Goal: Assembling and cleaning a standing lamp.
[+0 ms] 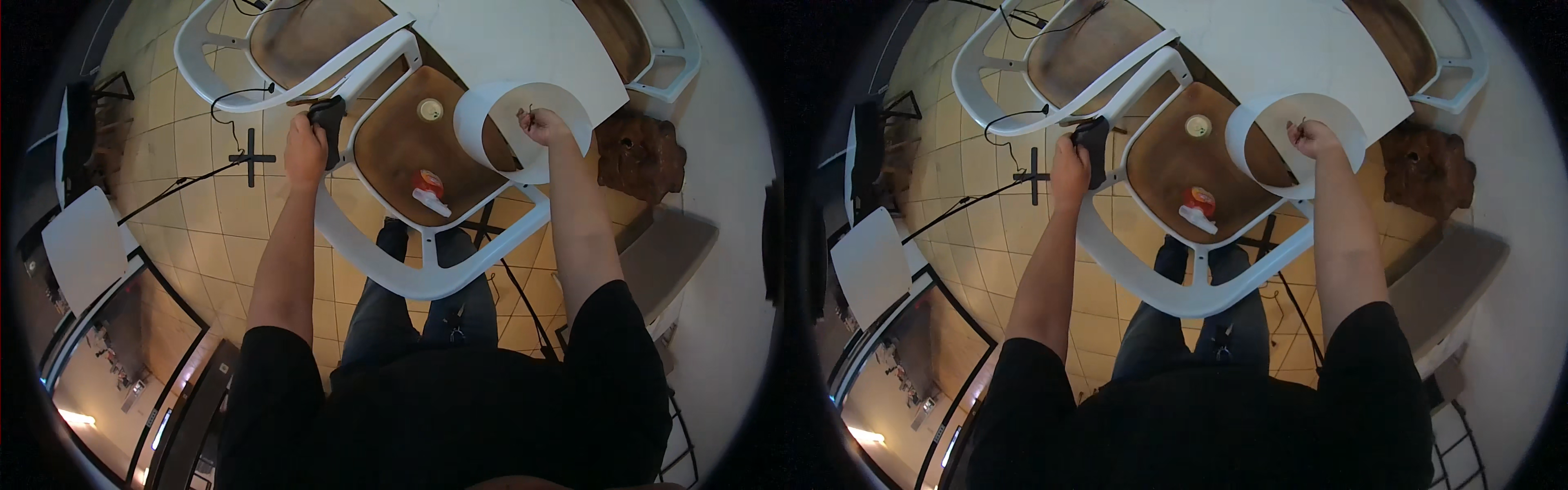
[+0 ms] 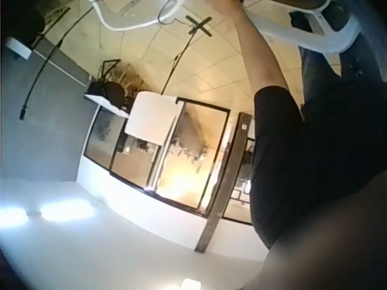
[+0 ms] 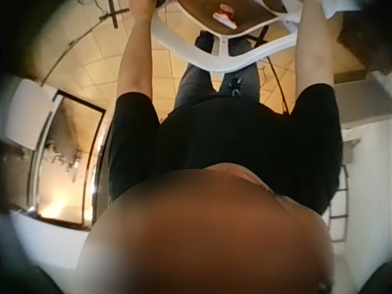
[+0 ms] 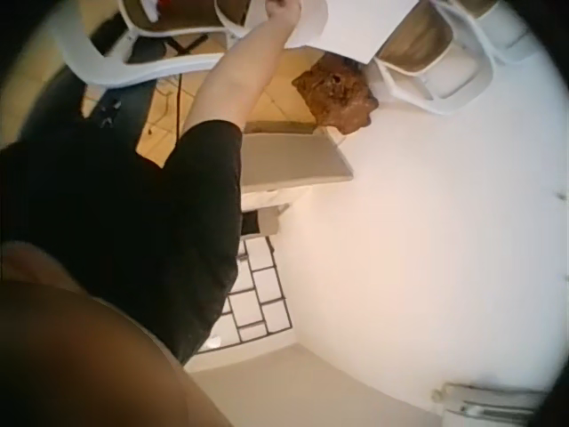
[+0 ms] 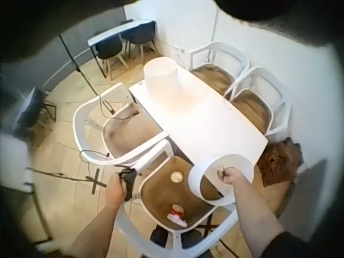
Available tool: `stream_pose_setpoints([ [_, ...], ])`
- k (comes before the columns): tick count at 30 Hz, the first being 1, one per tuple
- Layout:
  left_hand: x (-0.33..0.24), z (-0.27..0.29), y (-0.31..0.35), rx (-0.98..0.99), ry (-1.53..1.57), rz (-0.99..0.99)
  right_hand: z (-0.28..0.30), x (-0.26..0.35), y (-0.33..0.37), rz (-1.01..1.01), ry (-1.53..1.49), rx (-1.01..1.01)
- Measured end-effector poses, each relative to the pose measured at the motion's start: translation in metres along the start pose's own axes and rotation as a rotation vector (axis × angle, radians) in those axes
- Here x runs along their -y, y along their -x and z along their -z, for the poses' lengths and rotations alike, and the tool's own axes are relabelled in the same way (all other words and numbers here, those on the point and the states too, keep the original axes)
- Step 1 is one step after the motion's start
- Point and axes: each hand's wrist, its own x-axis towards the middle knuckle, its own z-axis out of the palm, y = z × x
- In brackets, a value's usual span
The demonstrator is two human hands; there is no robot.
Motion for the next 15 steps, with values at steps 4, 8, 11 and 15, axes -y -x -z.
stream_pose_setpoints([
  [4, 0.004, -0.003, -0.001, -0.009, 0.030, 0.002, -0.013, -0.003, 0.061, -0.079, 0.005, 0.131],
  [8, 0.005, 0.005, 0.000, -0.160, 0.144, -0.040, -0.035, -0.056, 0.166, 0.245, 0.460, -0.011],
  [11, 0.005, 0.019, 0.011, -0.315, 0.347, 0.032, -0.031, -0.122, 0.247, 0.567, 0.428, 0.095],
  [15, -0.001, 0.048, 0.049, -0.507, 0.714, 0.201, -0.002, -0.204, 0.319, 0.659, 0.400, -0.096],
])
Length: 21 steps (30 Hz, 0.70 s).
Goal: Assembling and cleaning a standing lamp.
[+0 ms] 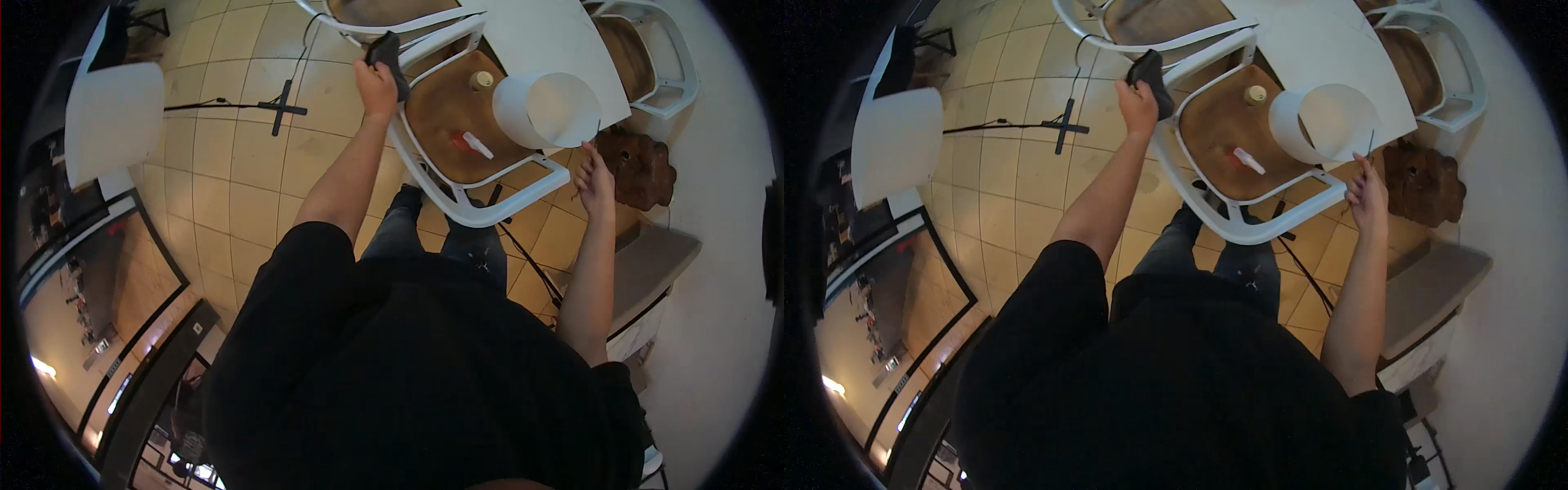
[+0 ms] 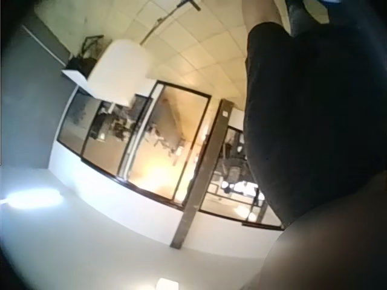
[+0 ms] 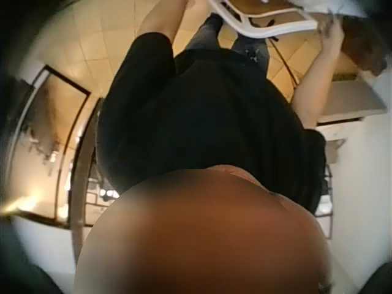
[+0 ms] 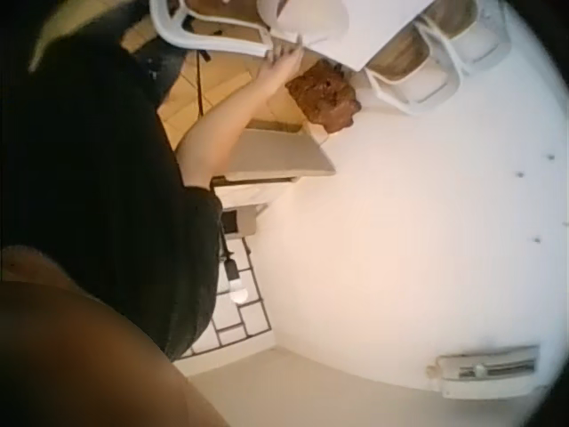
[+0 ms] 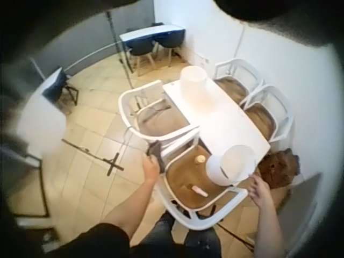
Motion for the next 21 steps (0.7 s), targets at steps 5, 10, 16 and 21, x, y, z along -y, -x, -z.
stream_pose_setpoints([
  [5, -0.033, 0.067, 0.068, 0.290, 0.274, 0.339, 0.015, -0.065, 0.086, -0.131, -0.099, -0.015],
  [10, -0.064, 0.138, 0.125, 0.596, 0.477, 0.308, -0.027, -0.118, 0.147, -0.029, 0.069, 0.135],
  [16, -0.088, 0.227, 0.182, 1.098, 0.534, 0.325, -0.106, -0.179, 0.220, 0.067, 0.317, 0.547],
  [21, -0.090, 0.288, 0.216, 1.150, 0.508, 0.286, -0.139, -0.239, 0.269, 0.141, 0.615, 0.858],
])
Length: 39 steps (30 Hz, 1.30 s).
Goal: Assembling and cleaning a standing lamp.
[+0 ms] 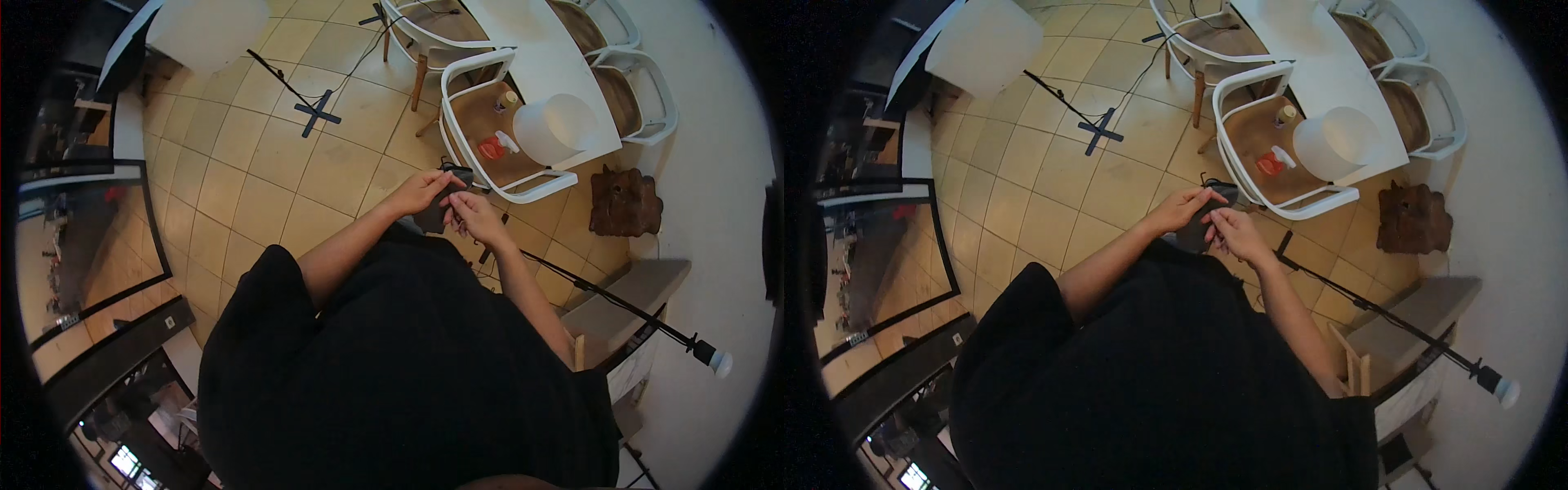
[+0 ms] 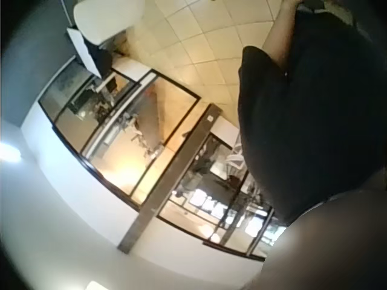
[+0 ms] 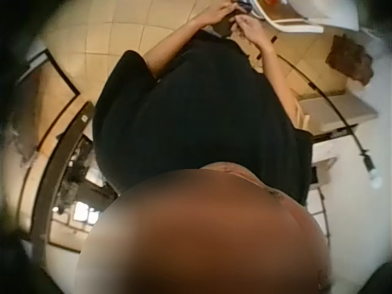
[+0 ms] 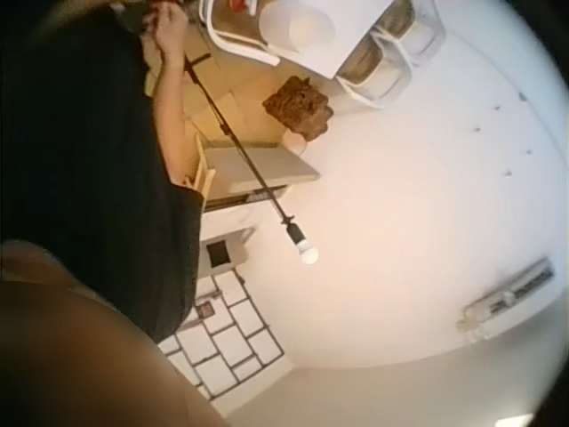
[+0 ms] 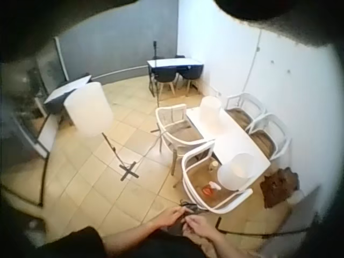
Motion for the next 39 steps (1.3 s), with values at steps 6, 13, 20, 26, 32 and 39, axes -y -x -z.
stream_pose_setpoints([
  [6, 0.007, 0.002, 0.118, -0.101, -0.263, 0.056, -0.095, -0.055, 0.028, -0.011, -0.213, 0.073],
  [13, 0.003, -0.004, 0.199, -0.147, -0.169, 0.272, -0.174, -0.087, 0.053, 0.067, -0.356, -0.026],
  [20, 0.003, 0.029, 0.202, -0.064, -0.196, 0.232, -0.163, -0.049, 0.044, -0.035, -0.203, 0.107],
  [26, 0.003, 0.107, 0.185, -0.189, -0.297, 0.080, -0.189, -0.011, -0.023, -0.103, -0.284, 0.143],
  [32, -0.018, 0.222, 0.198, -0.374, 0.073, 0.048, -0.226, 0.024, -0.103, -0.182, -0.102, 0.222],
  [39, -0.043, 0.302, 0.183, -0.282, 0.112, 0.030, -0.249, 0.077, -0.171, -0.149, 0.033, 0.216],
])
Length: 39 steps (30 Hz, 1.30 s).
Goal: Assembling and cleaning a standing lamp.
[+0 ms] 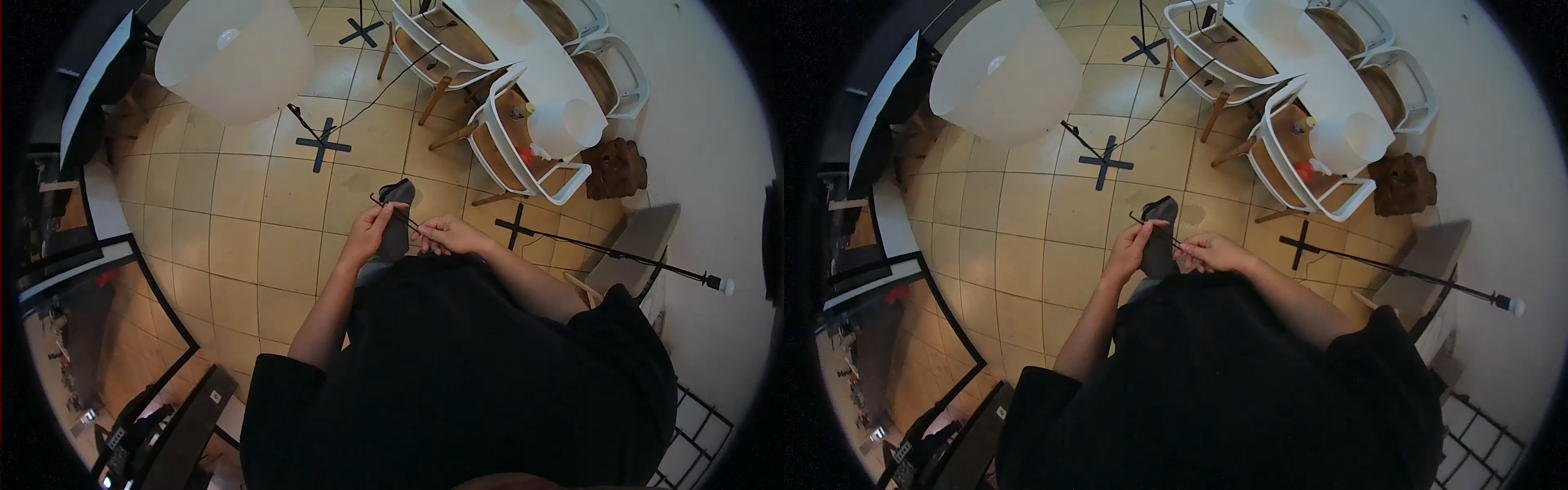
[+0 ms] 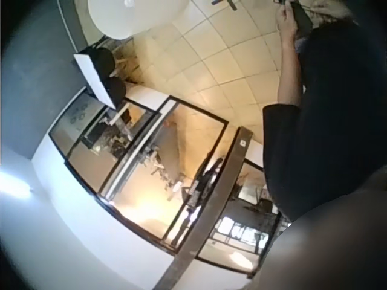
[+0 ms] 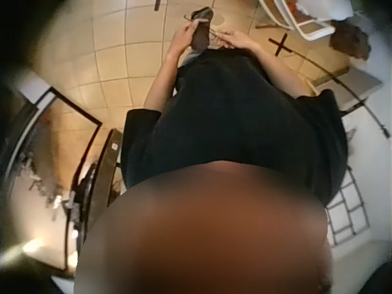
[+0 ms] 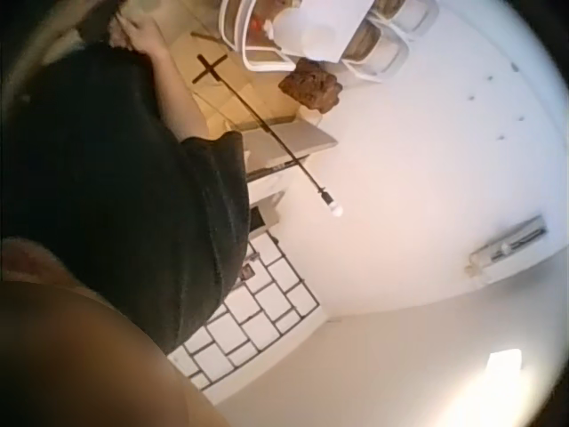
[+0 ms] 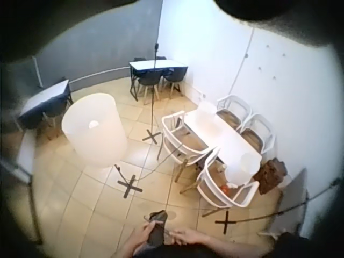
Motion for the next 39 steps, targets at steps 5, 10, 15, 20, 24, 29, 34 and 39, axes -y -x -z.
stream_pose_setpoints([
  [5, -0.016, 0.020, -0.034, 0.134, -0.029, 0.104, -0.001, 0.024, -0.021, 0.029, -0.179, -0.034],
  [10, -0.013, 0.034, -0.075, 0.003, -0.107, 0.058, 0.045, 0.019, -0.040, -0.026, -0.459, -0.216],
  [15, -0.030, 0.047, -0.107, -0.139, -0.199, 0.141, 0.142, -0.020, -0.061, -0.039, -1.001, -0.564],
  [20, -0.068, 0.039, -0.161, -0.320, -0.294, 0.365, 0.231, -0.056, -0.071, 0.186, -1.347, -0.730],
  [24, -0.083, 0.018, -0.237, -0.414, -0.250, 0.412, 0.274, -0.075, -0.073, 0.251, -1.515, -0.858],
  [29, -0.094, -0.005, -0.353, -0.407, -0.412, 0.257, 0.297, -0.087, -0.069, 0.234, -1.745, -0.859],
  [34, -0.101, 0.003, -0.464, -0.392, -0.631, 0.216, 0.293, -0.090, -0.072, 0.221, -1.699, -0.995],
  [39, -0.074, 0.039, -0.552, -0.477, -0.676, 0.293, 0.291, -0.083, -0.075, 0.226, -1.776, -1.030],
])
